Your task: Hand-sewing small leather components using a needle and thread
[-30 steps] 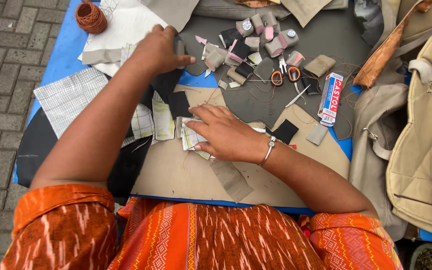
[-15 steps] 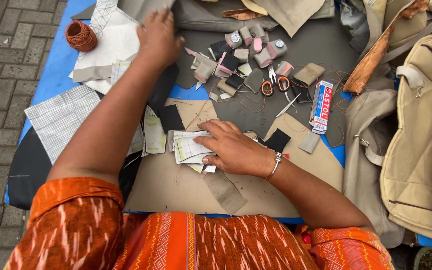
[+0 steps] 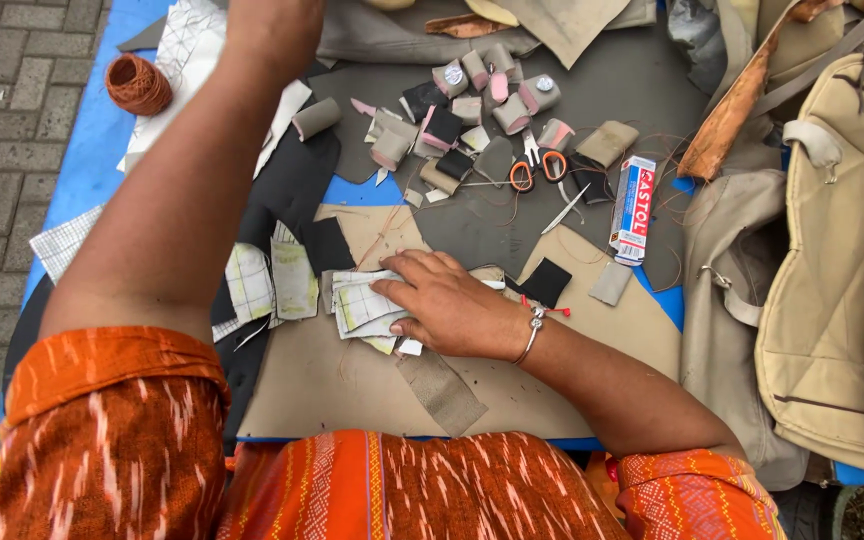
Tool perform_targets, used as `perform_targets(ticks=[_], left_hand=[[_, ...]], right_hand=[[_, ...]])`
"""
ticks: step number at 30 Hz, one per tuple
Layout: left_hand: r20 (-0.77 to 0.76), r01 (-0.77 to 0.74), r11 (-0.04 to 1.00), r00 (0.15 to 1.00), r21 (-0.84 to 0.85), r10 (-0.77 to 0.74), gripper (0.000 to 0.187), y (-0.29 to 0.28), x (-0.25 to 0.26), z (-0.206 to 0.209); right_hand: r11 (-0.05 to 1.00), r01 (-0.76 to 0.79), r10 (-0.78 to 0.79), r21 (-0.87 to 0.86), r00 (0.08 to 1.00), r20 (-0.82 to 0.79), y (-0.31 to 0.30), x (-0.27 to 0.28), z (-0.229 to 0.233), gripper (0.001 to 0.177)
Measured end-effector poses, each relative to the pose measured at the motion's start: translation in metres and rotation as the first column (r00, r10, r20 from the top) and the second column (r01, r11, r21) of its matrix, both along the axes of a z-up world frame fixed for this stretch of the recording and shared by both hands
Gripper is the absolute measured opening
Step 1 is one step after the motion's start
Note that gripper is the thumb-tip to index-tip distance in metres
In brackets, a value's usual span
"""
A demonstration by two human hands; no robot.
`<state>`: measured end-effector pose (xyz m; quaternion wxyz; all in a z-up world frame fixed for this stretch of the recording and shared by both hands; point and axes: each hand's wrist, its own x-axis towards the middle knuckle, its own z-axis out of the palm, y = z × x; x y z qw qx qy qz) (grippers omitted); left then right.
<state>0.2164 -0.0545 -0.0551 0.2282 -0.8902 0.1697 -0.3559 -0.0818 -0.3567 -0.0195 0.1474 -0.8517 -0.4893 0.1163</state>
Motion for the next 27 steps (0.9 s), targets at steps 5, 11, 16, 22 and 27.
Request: perform_targets(ticks=[5, 11, 16, 22, 27], left_hand=[[-0.264, 0.077, 0.961, 0.953, -0.266, -0.15, 0.032, -0.018, -0.047, 0.015], [-0.36, -0.005, 0.852, 0.907, -0.523, -0.216, 0.046, -0.043, -0.104, 0.032], [-0.756, -0.433, 0.776, 0.649, -0.458, -0.084, 0.067, -0.06, -0.132, 0.017], [-0.482, -0.185, 0.704, 0.841, -0.685, -0.248, 0.057, -0.058, -0.118, -0.035], [-0.228, 0.038, 0.529, 0.875, -0.848, -0.428, 0.057, -0.069, -0.131, -0.011]], right_hand=[[0.999, -0.003, 0.0, 0.049, 0.999, 0.05, 0.0, -0.001, -0.005, 0.055], [0.996, -0.009, 0.002, 0.083, 0.996, 0.092, -0.001, 0.0, -0.004, 0.059], [0.991, -0.01, -0.006, 0.13, 0.993, 0.118, -0.001, 0.005, 0.0, 0.046], [0.99, -0.014, 0.003, 0.141, 0.997, 0.078, -0.001, 0.011, 0.005, 0.045], [0.988, 0.051, -0.042, 0.148, 0.997, -0.066, -0.009, 0.027, 0.02, 0.044]])
